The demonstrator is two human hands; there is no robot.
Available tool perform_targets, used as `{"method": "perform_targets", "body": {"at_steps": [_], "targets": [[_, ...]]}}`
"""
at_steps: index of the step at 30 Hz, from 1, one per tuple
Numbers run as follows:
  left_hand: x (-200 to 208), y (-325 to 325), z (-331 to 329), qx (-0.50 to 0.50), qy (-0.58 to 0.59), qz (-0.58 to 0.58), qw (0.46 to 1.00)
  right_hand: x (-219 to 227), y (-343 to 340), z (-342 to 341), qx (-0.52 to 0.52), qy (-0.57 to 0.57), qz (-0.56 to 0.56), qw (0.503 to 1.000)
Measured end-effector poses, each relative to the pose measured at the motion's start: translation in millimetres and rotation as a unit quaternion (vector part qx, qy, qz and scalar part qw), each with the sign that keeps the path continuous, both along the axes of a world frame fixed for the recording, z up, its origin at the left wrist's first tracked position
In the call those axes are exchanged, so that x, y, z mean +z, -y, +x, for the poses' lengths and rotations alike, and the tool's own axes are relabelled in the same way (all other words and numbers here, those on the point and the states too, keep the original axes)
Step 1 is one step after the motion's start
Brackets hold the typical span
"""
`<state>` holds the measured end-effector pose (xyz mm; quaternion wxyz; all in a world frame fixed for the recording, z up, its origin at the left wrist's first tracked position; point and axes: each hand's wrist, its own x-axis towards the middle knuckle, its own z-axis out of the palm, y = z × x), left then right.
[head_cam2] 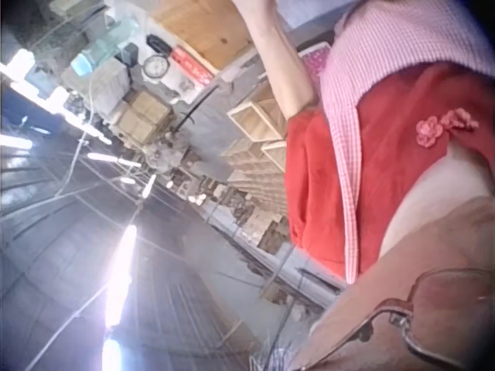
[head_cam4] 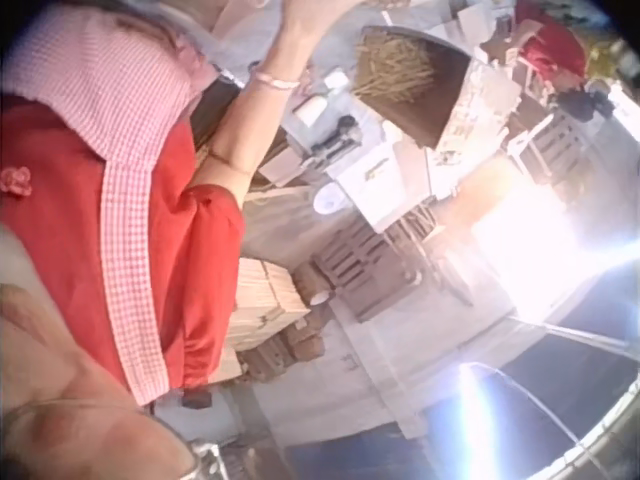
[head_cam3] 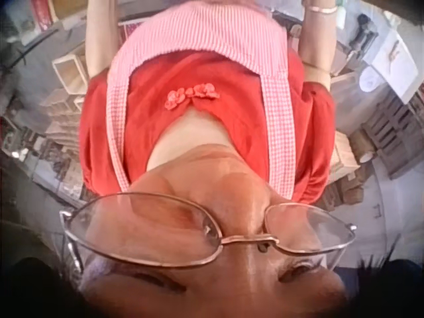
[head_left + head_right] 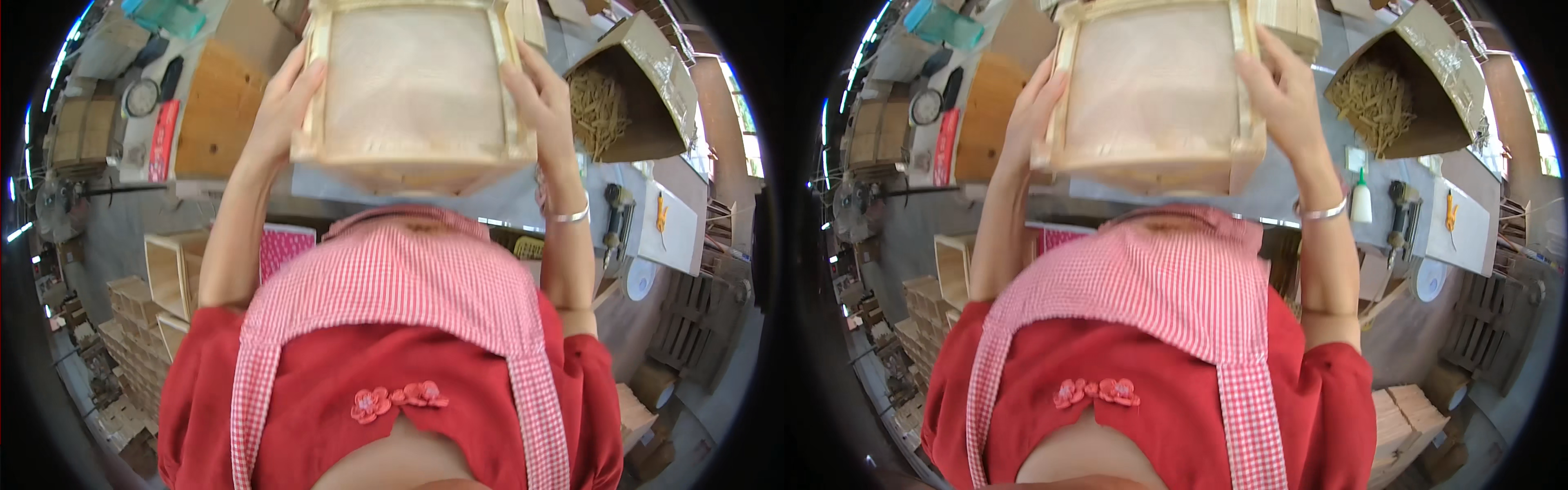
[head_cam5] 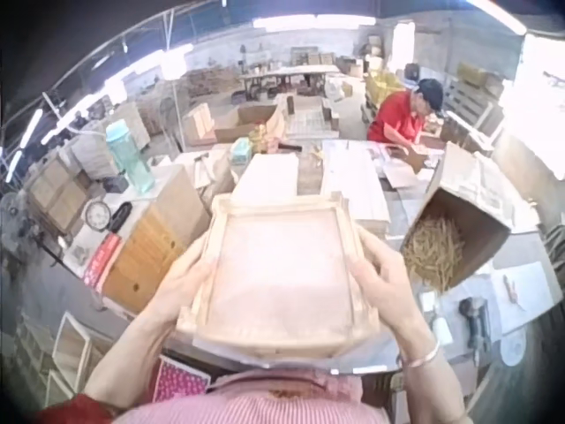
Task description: Assembling wooden boxes by applying glue to wooden panels and securing them with rubber bands.
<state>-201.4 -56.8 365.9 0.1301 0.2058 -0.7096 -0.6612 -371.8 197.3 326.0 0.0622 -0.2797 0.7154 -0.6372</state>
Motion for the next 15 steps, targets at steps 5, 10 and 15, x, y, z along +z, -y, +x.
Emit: {"method": "perform_targets", "body": {"at_steps": [5, 10, 15], "targets": [[-0.7, 15.2, 12.1, 0.007, -0.029, -0.055, 0.998, 6.6, -0.4, 10.6, 0.015, -0.023, -0.075, 0.997], [-8.9, 6.5, -4.5, 0.042, -0.029, -0.021, 0.998, 0.9, 16.2, 7.2, 0.022, 0.004, -0.034, 0.999], [8.8, 7.4, 9.0, 0.022, -0.046, 0.008, 0.999, 5.4, 2.7, 9.9, 0.027, -0.019, -0.072, 0.997]]}}
